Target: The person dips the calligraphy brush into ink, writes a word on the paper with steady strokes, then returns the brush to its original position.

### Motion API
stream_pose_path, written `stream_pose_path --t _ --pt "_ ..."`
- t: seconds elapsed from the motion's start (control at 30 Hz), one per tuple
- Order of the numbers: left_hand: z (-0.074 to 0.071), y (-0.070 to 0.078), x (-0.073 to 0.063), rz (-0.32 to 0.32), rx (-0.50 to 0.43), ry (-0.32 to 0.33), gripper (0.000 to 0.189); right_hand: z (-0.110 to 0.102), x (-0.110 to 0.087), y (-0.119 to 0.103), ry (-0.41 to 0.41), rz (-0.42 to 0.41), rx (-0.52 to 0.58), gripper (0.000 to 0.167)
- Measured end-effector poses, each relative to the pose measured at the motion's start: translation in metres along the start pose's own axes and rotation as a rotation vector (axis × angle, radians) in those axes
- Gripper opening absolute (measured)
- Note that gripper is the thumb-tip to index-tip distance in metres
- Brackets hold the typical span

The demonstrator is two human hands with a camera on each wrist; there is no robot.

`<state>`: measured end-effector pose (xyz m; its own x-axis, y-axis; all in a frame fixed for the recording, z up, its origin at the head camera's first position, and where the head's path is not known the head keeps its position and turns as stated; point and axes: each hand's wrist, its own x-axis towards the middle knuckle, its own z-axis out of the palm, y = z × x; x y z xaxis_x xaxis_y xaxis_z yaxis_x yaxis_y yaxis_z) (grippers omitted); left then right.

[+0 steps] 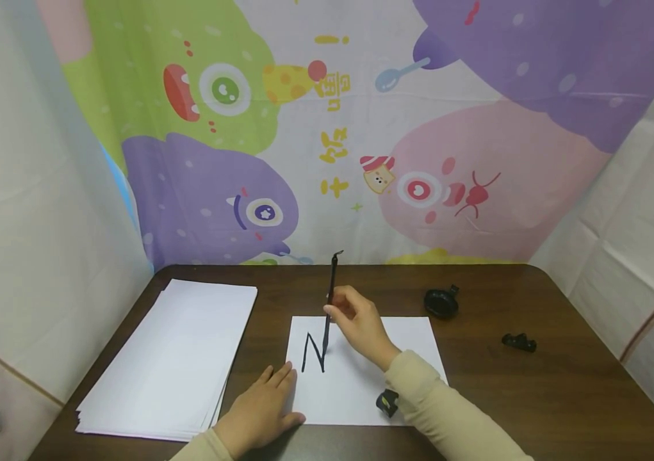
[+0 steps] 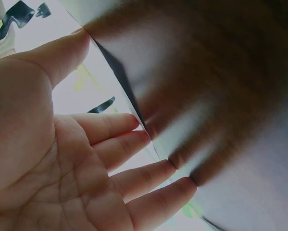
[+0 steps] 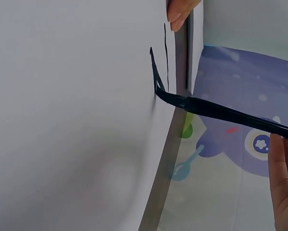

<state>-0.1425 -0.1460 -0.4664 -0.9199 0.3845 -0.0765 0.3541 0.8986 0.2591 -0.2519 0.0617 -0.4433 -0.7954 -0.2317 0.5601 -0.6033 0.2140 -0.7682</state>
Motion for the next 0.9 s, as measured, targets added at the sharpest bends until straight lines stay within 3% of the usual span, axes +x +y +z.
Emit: stream_pose_path --t 0.3,0.57,0.9 --pt "0.000 0.000 0.000 0.003 0.001 -0.005 0.079 0.000 0.006 0.005 0.019 -0.026 -0.057 0.017" --pt "0.001 -0.001 0.000 0.010 -0.001 -0.001 0.078 0.002 0.011 0.008 0.036 0.005 -0.050 0.019" --pt "-0.003 0.001 -0.001 0.010 -0.011 -0.032 0.080 0.006 0.018 0.008 0.058 0.027 -0.123 0.018"
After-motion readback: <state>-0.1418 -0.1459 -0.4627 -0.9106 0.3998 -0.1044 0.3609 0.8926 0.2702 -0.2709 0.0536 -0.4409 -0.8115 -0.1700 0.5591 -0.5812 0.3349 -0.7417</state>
